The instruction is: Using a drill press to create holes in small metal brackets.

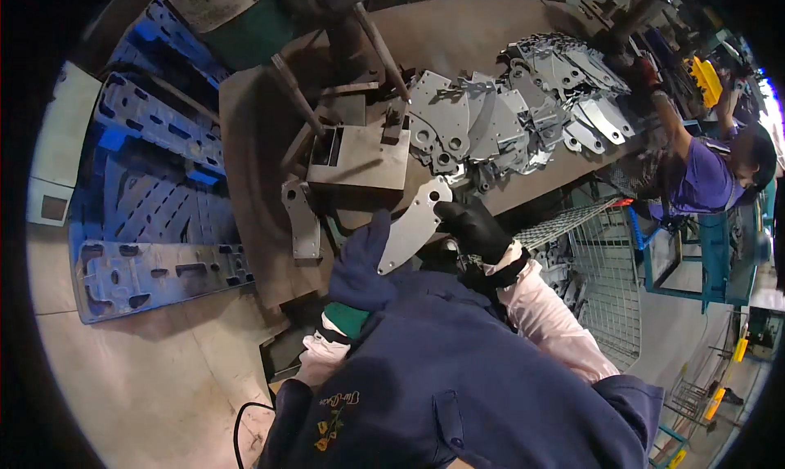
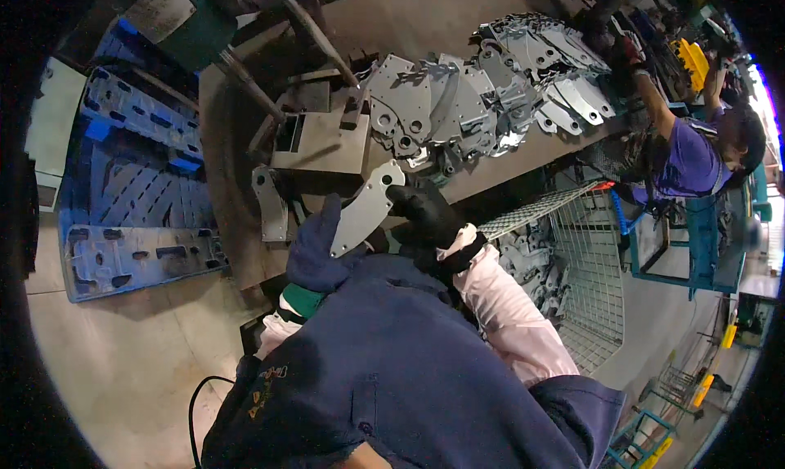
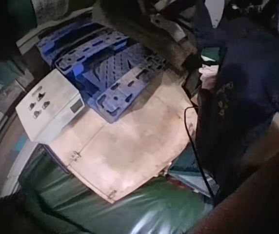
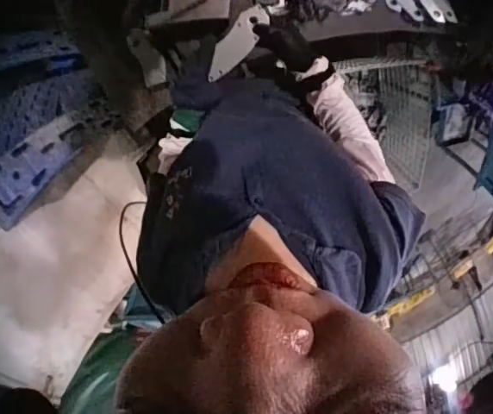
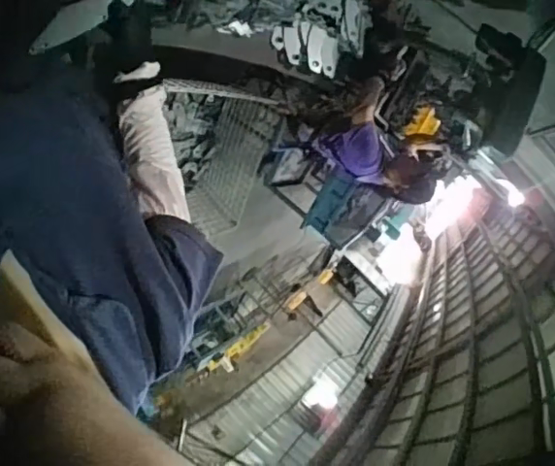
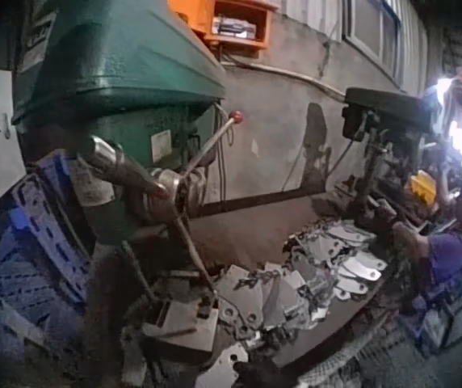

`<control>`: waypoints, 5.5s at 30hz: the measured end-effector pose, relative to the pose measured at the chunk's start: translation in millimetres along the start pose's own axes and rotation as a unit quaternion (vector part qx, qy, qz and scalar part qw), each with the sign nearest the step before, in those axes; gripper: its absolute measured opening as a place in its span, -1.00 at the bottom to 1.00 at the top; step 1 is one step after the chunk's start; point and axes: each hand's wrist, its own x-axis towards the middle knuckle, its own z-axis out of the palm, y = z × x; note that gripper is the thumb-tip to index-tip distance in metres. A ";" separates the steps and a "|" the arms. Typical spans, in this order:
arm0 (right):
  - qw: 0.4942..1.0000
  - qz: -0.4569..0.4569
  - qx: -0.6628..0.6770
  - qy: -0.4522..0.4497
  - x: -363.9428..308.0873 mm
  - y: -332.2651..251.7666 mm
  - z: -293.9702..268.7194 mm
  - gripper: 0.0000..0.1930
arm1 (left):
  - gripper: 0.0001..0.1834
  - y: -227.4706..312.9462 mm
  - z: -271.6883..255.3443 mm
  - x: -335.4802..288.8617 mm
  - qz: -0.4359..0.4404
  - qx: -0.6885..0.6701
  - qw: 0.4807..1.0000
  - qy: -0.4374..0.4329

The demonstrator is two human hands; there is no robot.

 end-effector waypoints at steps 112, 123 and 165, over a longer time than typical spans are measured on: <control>0.859 -0.192 -0.381 0.281 -49.5 34.8 -17.6 -0.66 | -0.44 21.0 15.9 31.9 -0.253 -0.577 0.737 -0.247; 0.892 -0.183 -0.324 0.257 -40.8 35.8 -14.6 -0.64 | -0.45 6.9 28.1 23.3 -0.249 -0.551 0.769 -0.208; 0.914 -0.204 0.285 0.206 -94.8 -11.2 -26.5 -0.62 | -0.30 88.5 8.7 58.6 0.314 0.149 0.934 -0.081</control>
